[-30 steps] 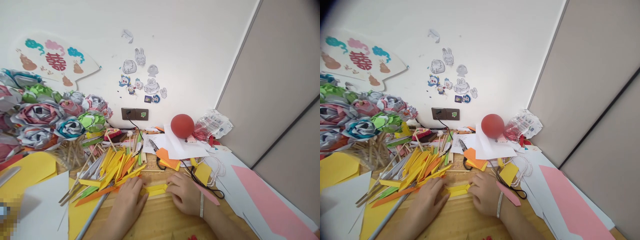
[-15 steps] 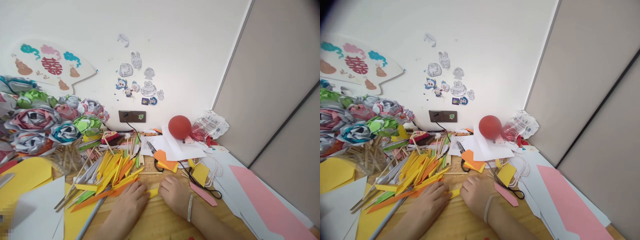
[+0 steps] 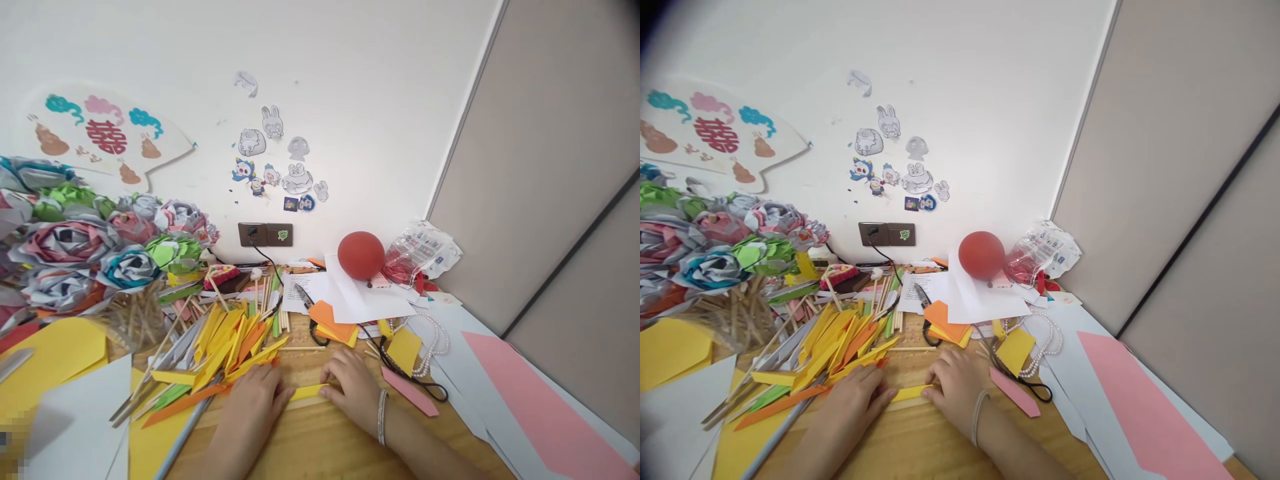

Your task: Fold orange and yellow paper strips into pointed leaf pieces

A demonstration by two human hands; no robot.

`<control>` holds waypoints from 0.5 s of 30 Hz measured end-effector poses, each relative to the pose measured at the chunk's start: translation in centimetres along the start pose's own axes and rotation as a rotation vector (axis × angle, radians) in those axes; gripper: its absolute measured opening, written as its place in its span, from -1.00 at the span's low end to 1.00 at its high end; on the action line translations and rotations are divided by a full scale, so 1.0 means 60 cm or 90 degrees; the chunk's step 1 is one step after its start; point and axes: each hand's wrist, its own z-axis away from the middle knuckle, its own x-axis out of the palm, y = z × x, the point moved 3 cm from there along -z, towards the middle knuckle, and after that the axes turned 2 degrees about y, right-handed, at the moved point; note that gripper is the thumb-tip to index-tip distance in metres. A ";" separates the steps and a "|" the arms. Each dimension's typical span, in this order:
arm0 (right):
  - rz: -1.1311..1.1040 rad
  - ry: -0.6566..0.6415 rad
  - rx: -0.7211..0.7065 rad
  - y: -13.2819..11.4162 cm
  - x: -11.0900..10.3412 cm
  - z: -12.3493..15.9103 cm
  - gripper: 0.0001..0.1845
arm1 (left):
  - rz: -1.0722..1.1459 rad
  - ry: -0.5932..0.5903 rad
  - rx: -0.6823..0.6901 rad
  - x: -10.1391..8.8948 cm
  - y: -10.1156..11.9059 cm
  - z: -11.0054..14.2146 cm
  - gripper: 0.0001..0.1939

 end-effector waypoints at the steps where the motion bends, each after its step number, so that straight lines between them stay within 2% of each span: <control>1: 0.000 -0.009 -0.009 -0.001 0.000 0.001 -0.85 | 0.002 0.016 0.018 0.000 -0.001 0.002 -0.87; 4: 0.009 -0.012 -0.032 -0.007 -0.003 0.006 -0.82 | 0.043 0.040 0.100 0.005 -0.003 0.009 -0.95; 7: 0.048 -0.032 -0.087 -0.018 -0.003 0.009 -0.83 | 0.068 0.045 0.163 0.007 0.002 0.016 -0.92; 10: 0.096 -0.042 -0.165 -0.028 -0.003 0.013 -0.85 | 0.052 0.085 0.221 0.002 0.019 0.026 -0.83; 13: 0.144 -0.014 -0.274 -0.037 -0.003 0.019 -0.89 | 0.041 0.143 0.289 -0.007 0.033 0.038 -0.78; 15: 0.170 0.011 -0.314 -0.038 -0.004 0.025 -0.86 | 0.061 0.149 0.284 -0.013 0.033 0.042 -0.79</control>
